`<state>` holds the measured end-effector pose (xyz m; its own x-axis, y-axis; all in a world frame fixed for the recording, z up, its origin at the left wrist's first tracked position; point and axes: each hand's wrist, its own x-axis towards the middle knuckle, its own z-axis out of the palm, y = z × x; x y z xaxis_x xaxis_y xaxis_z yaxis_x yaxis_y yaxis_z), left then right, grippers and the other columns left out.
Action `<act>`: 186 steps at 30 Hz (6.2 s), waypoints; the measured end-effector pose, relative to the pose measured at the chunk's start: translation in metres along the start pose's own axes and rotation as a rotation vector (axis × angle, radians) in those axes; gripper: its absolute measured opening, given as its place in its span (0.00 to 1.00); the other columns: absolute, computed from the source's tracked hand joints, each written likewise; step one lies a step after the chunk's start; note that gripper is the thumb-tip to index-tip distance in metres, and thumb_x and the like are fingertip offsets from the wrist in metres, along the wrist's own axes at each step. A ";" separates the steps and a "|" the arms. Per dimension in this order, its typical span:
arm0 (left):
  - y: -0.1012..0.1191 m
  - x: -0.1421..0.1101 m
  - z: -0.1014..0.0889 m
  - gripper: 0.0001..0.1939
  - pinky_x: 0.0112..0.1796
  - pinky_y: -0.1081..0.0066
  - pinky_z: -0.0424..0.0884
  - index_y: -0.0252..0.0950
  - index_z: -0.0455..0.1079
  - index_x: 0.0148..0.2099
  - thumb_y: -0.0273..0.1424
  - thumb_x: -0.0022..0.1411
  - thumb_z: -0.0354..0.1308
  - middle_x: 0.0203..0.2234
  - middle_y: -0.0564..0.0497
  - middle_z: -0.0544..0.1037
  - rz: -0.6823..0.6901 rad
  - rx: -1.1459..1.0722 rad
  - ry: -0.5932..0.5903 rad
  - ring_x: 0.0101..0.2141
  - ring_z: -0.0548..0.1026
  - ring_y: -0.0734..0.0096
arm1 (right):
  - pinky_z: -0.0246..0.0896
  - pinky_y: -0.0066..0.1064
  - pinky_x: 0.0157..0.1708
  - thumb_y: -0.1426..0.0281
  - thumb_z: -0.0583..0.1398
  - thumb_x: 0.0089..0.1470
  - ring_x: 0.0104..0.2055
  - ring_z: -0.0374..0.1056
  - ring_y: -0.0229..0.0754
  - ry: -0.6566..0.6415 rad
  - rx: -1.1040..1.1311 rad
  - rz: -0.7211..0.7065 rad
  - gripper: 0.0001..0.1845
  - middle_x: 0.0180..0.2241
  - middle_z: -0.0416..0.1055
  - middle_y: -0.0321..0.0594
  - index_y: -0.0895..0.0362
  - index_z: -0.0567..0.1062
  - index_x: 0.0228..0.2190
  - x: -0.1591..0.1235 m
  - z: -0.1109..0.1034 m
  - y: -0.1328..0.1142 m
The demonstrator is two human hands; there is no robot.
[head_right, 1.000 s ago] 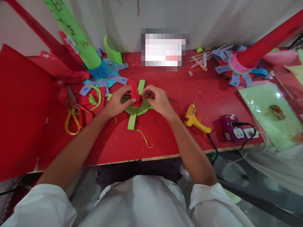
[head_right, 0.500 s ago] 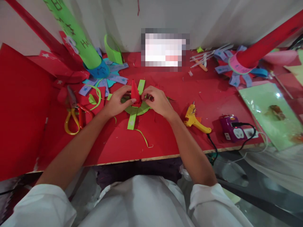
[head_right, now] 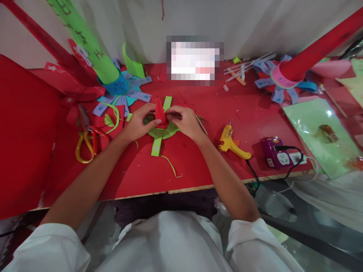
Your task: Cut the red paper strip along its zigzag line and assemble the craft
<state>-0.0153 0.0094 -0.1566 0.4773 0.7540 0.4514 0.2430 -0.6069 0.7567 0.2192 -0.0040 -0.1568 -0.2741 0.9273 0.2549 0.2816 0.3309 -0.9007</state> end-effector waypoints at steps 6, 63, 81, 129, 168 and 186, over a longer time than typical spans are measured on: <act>-0.001 0.000 0.000 0.23 0.48 0.61 0.83 0.39 0.75 0.57 0.50 0.72 0.63 0.54 0.41 0.80 0.002 0.008 -0.007 0.51 0.82 0.59 | 0.75 0.39 0.42 0.64 0.66 0.60 0.40 0.78 0.46 0.029 -0.136 -0.038 0.09 0.42 0.84 0.42 0.52 0.84 0.41 0.000 -0.004 0.000; 0.001 -0.001 -0.023 0.11 0.46 0.63 0.74 0.39 0.77 0.49 0.30 0.76 0.52 0.42 0.47 0.84 -0.098 0.354 0.064 0.43 0.80 0.63 | 0.75 0.49 0.55 0.83 0.57 0.54 0.49 0.80 0.53 -0.009 -0.348 -0.071 0.21 0.45 0.84 0.44 0.52 0.83 0.42 -0.005 -0.003 -0.014; 0.004 -0.002 -0.043 0.31 0.58 0.60 0.78 0.39 0.69 0.70 0.25 0.66 0.58 0.61 0.43 0.80 -0.067 0.056 -0.270 0.58 0.81 0.58 | 0.72 0.50 0.62 0.83 0.58 0.53 0.59 0.77 0.54 -0.141 -0.387 -0.129 0.32 0.57 0.81 0.45 0.52 0.81 0.56 -0.005 -0.007 -0.015; 0.002 -0.001 -0.037 0.23 0.54 0.63 0.78 0.39 0.78 0.62 0.40 0.69 0.68 0.56 0.42 0.84 -0.082 0.076 -0.286 0.53 0.82 0.58 | 0.71 0.54 0.63 0.61 0.70 0.61 0.62 0.76 0.59 -0.111 -0.303 -0.088 0.26 0.62 0.78 0.49 0.50 0.78 0.59 -0.007 0.010 -0.013; 0.011 0.005 -0.021 0.21 0.49 0.60 0.79 0.40 0.77 0.53 0.49 0.68 0.70 0.48 0.48 0.84 -0.074 -0.005 0.173 0.45 0.82 0.64 | 0.74 0.46 0.53 0.51 0.56 0.74 0.49 0.77 0.49 0.270 -0.225 -0.227 0.19 0.48 0.81 0.45 0.50 0.81 0.48 -0.008 -0.007 -0.022; -0.009 0.012 -0.034 0.21 0.53 0.59 0.78 0.44 0.70 0.51 0.52 0.70 0.67 0.47 0.51 0.80 -0.045 -0.191 0.495 0.48 0.80 0.64 | 0.51 0.31 0.22 0.38 0.53 0.70 0.22 0.60 0.36 0.398 0.241 0.152 0.33 0.23 0.67 0.35 0.52 0.73 0.28 -0.006 0.001 -0.029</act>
<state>-0.0408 0.0324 -0.1423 0.0026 0.8349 0.5503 0.0737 -0.5490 0.8326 0.2120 -0.0197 -0.1331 0.1398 0.9724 0.1869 0.0570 0.1805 -0.9819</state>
